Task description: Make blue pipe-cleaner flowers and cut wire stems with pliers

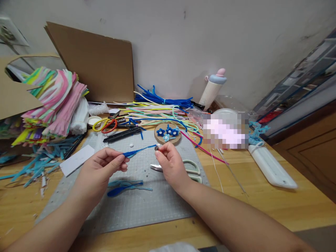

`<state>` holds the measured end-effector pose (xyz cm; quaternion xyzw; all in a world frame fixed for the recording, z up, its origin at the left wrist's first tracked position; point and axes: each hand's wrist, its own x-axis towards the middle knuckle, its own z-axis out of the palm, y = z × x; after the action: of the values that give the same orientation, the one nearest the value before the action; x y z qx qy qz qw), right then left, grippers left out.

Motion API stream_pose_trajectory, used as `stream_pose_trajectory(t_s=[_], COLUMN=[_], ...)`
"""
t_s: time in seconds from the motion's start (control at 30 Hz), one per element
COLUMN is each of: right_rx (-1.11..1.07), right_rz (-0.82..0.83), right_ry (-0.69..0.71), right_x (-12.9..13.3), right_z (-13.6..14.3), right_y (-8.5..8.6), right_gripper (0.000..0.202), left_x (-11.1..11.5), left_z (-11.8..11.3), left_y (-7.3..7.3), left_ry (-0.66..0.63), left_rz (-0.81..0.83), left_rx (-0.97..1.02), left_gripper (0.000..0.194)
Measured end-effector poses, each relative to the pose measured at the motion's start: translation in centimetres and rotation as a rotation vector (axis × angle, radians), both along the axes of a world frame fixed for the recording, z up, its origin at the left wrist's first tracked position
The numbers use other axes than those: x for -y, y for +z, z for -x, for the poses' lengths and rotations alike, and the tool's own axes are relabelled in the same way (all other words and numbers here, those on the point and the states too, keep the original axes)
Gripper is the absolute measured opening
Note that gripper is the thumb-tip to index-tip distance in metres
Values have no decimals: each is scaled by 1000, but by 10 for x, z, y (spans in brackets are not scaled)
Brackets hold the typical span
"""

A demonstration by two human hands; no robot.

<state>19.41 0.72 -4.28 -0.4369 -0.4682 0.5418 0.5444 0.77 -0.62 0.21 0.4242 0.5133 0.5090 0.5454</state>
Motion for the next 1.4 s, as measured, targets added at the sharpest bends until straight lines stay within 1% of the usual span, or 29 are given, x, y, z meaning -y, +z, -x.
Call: stream_pose_trajectory(t_s=[0.4, 0.63, 0.83, 1.17, 1.4], right_rx=[37, 8, 14, 26, 9], right_rz=[-4, -4, -2, 10, -2], right_ry=[34, 0, 10, 38, 57], right_x=[3, 2, 2, 3, 4], right_z=[4, 1, 2, 8, 9], right_y=[3, 1, 1, 5, 2], right_gripper=[21, 22, 22, 22, 21], left_x=[1, 1, 1, 2, 3], left_z=[1, 0, 1, -1, 0], left_y=[-1, -1, -2, -3, -2], left_ry=[-8, -8, -13, -23, -30], left_rz=[11, 12, 10, 14, 19], left_rx=[-3, 0, 2, 11, 17], left_gripper=[23, 23, 21, 20, 20])
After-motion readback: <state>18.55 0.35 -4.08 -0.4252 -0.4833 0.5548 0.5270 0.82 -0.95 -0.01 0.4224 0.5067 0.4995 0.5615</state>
